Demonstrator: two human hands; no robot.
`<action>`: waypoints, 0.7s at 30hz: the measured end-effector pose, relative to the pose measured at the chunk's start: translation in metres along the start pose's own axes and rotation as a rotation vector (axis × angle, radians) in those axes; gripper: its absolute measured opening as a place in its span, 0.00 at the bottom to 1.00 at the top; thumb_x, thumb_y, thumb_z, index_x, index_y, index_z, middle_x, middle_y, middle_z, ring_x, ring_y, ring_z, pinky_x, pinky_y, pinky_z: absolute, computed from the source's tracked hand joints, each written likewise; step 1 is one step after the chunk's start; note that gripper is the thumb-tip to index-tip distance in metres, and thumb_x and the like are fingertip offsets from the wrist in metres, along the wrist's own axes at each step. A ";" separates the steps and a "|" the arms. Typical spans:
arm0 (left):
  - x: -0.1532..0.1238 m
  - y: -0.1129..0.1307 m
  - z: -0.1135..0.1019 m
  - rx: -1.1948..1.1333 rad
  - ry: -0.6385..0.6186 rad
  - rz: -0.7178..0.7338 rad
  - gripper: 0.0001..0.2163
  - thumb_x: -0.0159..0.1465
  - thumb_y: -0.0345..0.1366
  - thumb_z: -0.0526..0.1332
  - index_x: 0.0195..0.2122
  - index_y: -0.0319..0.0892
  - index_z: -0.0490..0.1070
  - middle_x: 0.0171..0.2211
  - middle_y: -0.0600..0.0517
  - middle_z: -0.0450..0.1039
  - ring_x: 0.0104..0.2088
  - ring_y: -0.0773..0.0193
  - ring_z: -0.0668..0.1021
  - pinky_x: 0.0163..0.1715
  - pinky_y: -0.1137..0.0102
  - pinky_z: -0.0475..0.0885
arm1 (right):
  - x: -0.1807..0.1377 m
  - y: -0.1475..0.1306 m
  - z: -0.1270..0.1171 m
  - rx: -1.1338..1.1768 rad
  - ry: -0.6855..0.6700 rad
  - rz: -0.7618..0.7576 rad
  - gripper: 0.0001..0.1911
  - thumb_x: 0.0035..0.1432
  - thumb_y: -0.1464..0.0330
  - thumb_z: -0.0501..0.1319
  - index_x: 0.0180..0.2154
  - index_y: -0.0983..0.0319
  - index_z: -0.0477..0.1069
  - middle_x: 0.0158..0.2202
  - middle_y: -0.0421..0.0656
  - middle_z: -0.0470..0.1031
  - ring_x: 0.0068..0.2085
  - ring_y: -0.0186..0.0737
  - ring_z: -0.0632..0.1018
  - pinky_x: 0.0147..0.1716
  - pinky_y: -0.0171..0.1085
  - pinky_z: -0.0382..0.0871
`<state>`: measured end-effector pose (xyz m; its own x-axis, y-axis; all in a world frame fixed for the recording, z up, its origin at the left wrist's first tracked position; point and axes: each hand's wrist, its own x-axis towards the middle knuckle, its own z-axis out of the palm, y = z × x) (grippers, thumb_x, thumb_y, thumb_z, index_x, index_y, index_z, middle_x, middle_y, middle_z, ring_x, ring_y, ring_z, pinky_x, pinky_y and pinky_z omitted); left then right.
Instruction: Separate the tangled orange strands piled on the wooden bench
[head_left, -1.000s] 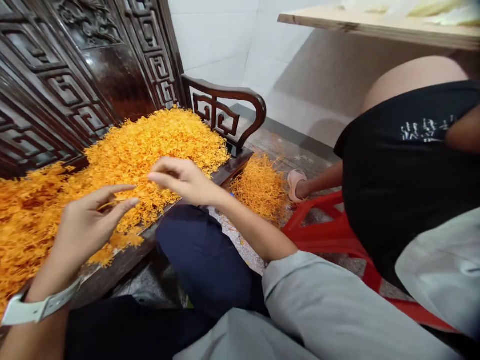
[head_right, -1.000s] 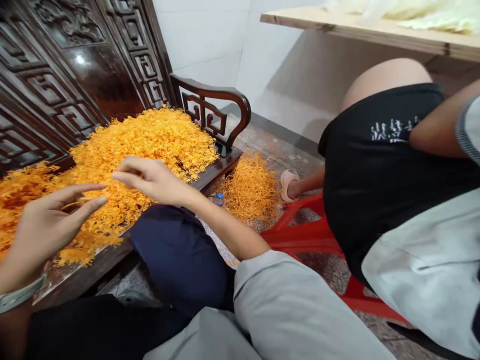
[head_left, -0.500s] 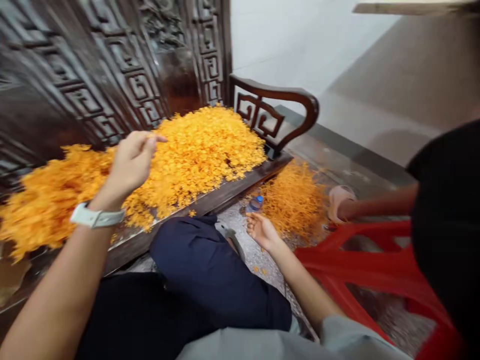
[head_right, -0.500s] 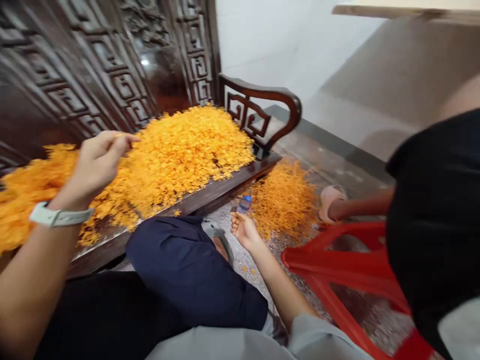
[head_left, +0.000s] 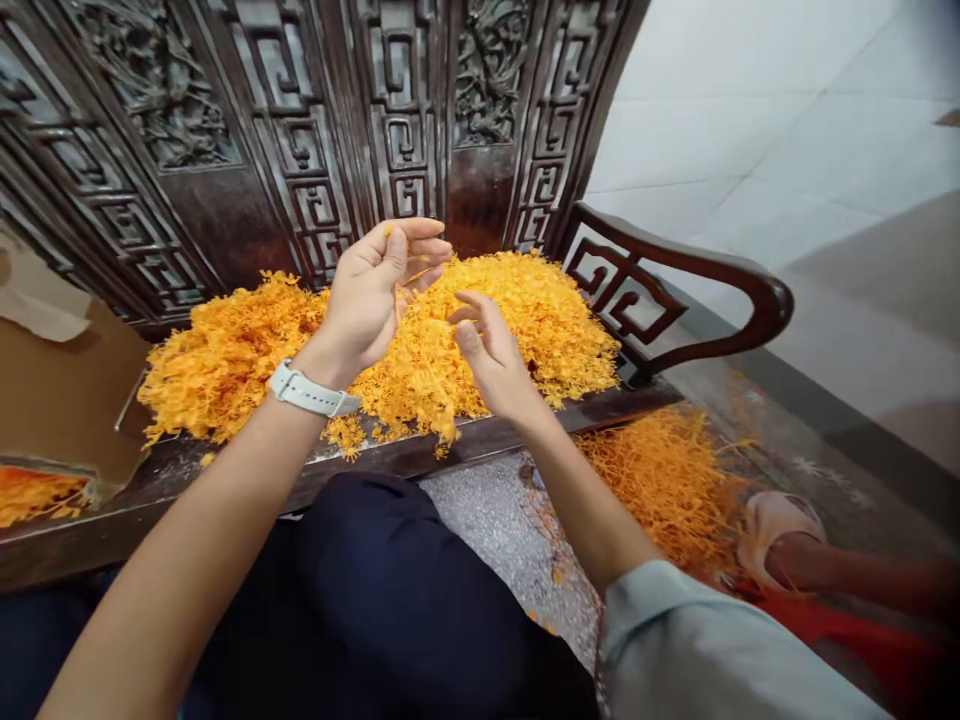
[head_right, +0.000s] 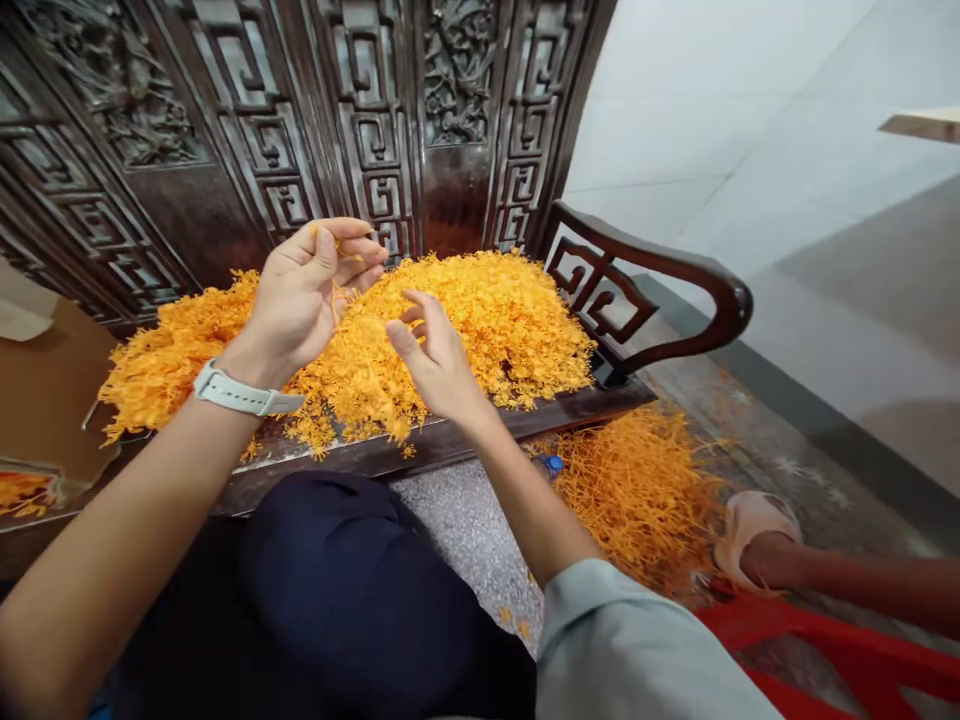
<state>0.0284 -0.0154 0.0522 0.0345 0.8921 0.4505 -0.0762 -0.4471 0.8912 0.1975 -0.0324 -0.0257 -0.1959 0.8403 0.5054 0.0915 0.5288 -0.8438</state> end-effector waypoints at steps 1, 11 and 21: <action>-0.002 -0.004 -0.002 -0.010 0.008 -0.003 0.14 0.78 0.45 0.54 0.48 0.45 0.77 0.45 0.48 0.82 0.52 0.60 0.83 0.51 0.64 0.79 | 0.005 0.000 0.013 0.087 -0.074 0.032 0.25 0.69 0.45 0.59 0.53 0.57 0.70 0.41 0.43 0.74 0.36 0.37 0.75 0.35 0.39 0.70; -0.033 -0.068 -0.042 0.196 0.078 -0.072 0.15 0.70 0.50 0.66 0.41 0.42 0.76 0.38 0.47 0.77 0.37 0.64 0.77 0.37 0.70 0.71 | 0.017 0.032 0.075 0.064 0.135 0.081 0.17 0.72 0.52 0.59 0.36 0.57 0.67 0.28 0.37 0.64 0.27 0.33 0.66 0.27 0.36 0.61; -0.031 -0.081 -0.041 0.414 0.202 -0.032 0.24 0.72 0.38 0.62 0.20 0.44 0.52 0.20 0.57 0.50 0.23 0.67 0.56 0.26 0.65 0.49 | 0.000 0.033 0.060 -0.444 -0.022 -0.119 0.14 0.76 0.63 0.54 0.40 0.61 0.75 0.32 0.42 0.79 0.31 0.36 0.76 0.33 0.39 0.69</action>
<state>-0.0077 -0.0040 -0.0362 -0.1675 0.8823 0.4399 0.3273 -0.3711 0.8690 0.1419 -0.0223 -0.0645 -0.2509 0.7702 0.5863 0.4751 0.6257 -0.6186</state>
